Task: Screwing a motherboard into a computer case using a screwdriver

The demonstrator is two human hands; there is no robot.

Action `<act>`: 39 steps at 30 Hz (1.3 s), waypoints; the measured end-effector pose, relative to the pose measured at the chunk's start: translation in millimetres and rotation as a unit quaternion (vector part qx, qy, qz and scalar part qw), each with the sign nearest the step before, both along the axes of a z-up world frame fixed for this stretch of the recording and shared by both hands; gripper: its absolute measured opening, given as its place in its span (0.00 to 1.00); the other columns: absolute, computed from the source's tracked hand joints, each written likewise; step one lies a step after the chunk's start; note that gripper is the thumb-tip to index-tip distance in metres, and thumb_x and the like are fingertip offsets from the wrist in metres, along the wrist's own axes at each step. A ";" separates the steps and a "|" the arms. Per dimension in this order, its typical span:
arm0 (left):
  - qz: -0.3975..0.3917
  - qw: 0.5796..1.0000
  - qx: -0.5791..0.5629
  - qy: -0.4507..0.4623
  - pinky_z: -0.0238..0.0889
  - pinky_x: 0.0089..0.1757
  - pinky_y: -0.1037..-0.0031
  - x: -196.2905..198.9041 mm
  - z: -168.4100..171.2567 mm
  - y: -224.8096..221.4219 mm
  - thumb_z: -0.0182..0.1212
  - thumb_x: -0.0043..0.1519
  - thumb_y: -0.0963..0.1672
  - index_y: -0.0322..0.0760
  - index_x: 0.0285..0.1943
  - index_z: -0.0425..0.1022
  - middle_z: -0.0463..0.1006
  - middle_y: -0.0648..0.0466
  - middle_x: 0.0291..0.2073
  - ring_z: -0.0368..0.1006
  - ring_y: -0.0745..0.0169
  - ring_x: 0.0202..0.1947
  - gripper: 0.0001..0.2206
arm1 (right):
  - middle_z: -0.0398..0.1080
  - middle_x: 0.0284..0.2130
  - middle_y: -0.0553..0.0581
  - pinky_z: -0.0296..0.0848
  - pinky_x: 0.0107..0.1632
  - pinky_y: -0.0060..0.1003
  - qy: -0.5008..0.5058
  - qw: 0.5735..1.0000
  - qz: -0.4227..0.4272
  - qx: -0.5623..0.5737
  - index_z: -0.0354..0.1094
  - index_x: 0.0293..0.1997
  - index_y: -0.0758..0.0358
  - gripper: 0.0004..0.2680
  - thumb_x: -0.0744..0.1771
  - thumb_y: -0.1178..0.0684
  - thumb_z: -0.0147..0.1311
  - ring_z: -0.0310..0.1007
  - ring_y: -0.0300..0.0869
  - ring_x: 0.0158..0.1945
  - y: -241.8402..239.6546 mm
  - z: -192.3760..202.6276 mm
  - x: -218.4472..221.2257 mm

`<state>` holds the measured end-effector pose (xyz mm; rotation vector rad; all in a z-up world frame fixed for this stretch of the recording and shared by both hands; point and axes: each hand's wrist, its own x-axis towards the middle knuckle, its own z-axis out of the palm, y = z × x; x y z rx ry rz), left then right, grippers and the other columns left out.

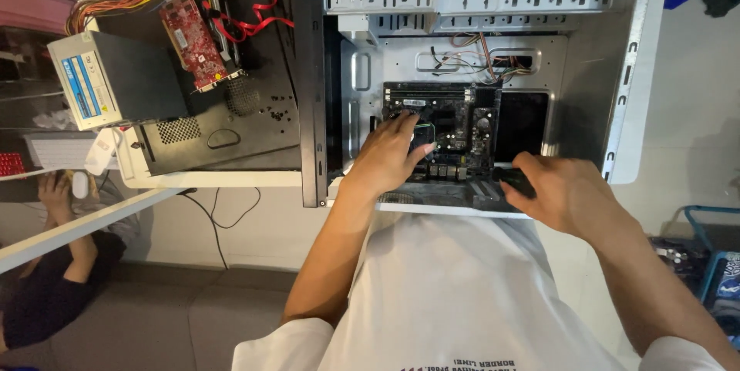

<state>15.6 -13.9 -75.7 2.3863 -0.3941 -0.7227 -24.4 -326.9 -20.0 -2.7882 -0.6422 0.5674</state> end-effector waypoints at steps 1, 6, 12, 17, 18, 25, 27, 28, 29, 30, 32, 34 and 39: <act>0.000 1.000 0.000 0.000 0.55 0.63 0.49 -0.1 -0.4 -0.1 0.48 0.70 0.53 0.28 0.74 0.56 0.60 0.32 0.71 0.58 0.31 0.69 0.30 | 0.67 0.16 0.53 0.64 0.22 0.52 0.000 1.000 0.000 0.000 0.65 0.41 0.57 0.14 0.66 0.38 0.56 0.69 0.53 0.22 0.1 -0.8 0.0; -0.002 1.000 0.004 0.003 0.54 0.63 0.49 0.7 1.5 -0.1 0.46 0.70 0.55 0.28 0.74 0.55 0.60 0.33 0.71 0.57 0.32 0.69 0.31 | 0.69 0.18 0.52 0.64 0.23 0.52 0.018 0.999 0.000 -0.048 0.64 0.40 0.56 0.15 0.67 0.35 0.52 0.71 0.55 0.24 2.5 -4.3 -0.6; -0.020 0.998 0.055 0.016 0.52 0.62 0.42 6.3 12.7 -3.9 0.46 0.70 0.55 0.31 0.76 0.52 0.57 0.36 0.73 0.54 0.30 0.70 0.32 | 0.78 0.44 0.49 0.77 0.39 0.52 0.250 0.956 -0.013 -0.153 0.55 0.61 0.50 0.19 0.69 0.33 0.43 0.80 0.54 0.45 30.4 42.1 23.3; -0.081 0.992 0.088 -0.026 0.50 0.63 0.39 36.1 39.2 -22.2 0.48 0.69 0.55 0.34 0.76 0.53 0.58 0.38 0.73 0.53 0.33 0.71 0.31 | 0.74 0.39 0.52 0.77 0.34 0.53 0.203 0.974 0.058 -0.085 0.56 0.56 0.53 0.14 0.69 0.41 0.47 0.78 0.56 0.35 23.4 35.7 14.7; -0.094 0.990 0.094 -0.039 0.49 0.62 0.37 44.7 43.5 -25.9 0.47 0.70 0.55 0.33 0.76 0.53 0.57 0.37 0.73 0.53 0.33 0.71 0.31 | 0.72 0.36 0.52 0.76 0.31 0.53 0.182 0.976 0.091 -0.076 0.56 0.53 0.54 0.12 0.69 0.42 0.47 0.76 0.56 0.31 23.4 33.2 13.4; -0.087 0.993 0.074 -0.014 0.57 0.59 0.36 89.9 -37.3 -46.1 0.51 0.70 0.51 0.27 0.69 0.65 0.72 0.35 0.62 0.68 0.33 0.64 0.26 | 0.77 0.34 0.48 0.80 0.38 0.44 0.091 0.968 0.095 -0.213 0.64 0.56 0.50 0.18 0.69 0.32 0.41 0.82 0.44 0.37 39.1 27.6 11.3; -0.097 0.990 0.094 0.040 0.60 0.58 0.36 86.9 -93.6 -47.8 0.51 0.68 0.52 0.29 0.70 0.65 0.73 0.36 0.62 0.69 0.34 0.64 0.27 | 0.77 0.35 0.48 0.81 0.38 0.42 0.122 0.969 0.066 -0.204 0.63 0.57 0.51 0.17 0.69 0.33 0.41 0.83 0.44 0.38 41.1 36.5 12.5; -0.100 0.990 0.093 0.040 0.60 0.58 0.36 93.5 -64.7 -45.6 0.51 0.68 0.52 0.29 0.70 0.65 0.73 0.36 0.62 0.69 0.34 0.64 0.27 | 0.77 0.35 0.48 0.81 0.38 0.42 0.123 0.969 0.063 -0.204 0.63 0.57 0.51 0.17 0.69 0.33 0.41 0.83 0.44 0.38 38.0 37.4 11.9; -0.091 0.991 0.090 0.040 0.60 0.57 0.36 98.4 -35.7 -41.9 0.52 0.68 0.52 0.28 0.69 0.65 0.73 0.37 0.61 0.69 0.34 0.63 0.27 | 0.76 0.38 0.49 0.81 0.38 0.44 0.139 0.970 0.078 -0.183 0.61 0.59 0.50 0.17 0.68 0.36 0.44 0.83 0.46 0.39 35.2 37.8 11.0; -0.082 0.992 0.087 0.040 0.60 0.57 0.37 103.4 -6.5 -38.3 0.52 0.68 0.51 0.28 0.69 0.65 0.74 0.38 0.60 0.69 0.34 0.62 0.26 | 0.75 0.41 0.50 0.82 0.37 0.46 0.156 0.970 0.092 -0.161 0.59 0.61 0.50 0.17 0.67 0.39 0.47 0.83 0.48 0.40 32.4 38.4 10.2; -0.083 0.992 0.088 0.041 0.61 0.57 0.37 104.7 -8.6 -36.7 0.52 0.68 0.51 0.28 0.69 0.66 0.74 0.38 0.59 0.69 0.35 0.62 0.26 | 0.75 0.37 0.49 0.81 0.36 0.45 0.117 0.977 0.088 -0.153 0.62 0.58 0.50 0.16 0.67 0.38 0.47 0.83 0.47 0.38 32.9 32.9 9.3; -0.090 0.991 0.084 0.048 0.61 0.57 0.37 103.5 -14.6 -40.9 0.53 0.68 0.51 0.29 0.69 0.67 0.75 0.39 0.58 0.70 0.36 0.61 0.26 | 0.75 0.34 0.48 0.81 0.34 0.43 0.086 0.982 0.078 -0.149 0.65 0.55 0.50 0.15 0.67 0.37 0.46 0.82 0.45 0.36 31.2 28.3 1.2; -0.090 0.991 0.082 0.050 0.61 0.57 0.38 103.7 -13.6 -43.8 0.52 0.68 0.53 0.27 0.69 0.65 0.74 0.37 0.58 0.69 0.35 0.61 0.28 | 0.75 0.26 0.49 0.78 0.30 0.43 -0.005 0.984 0.034 -0.175 0.70 0.42 0.52 0.18 0.67 0.29 0.47 0.80 0.44 0.28 35.7 25.7 -5.4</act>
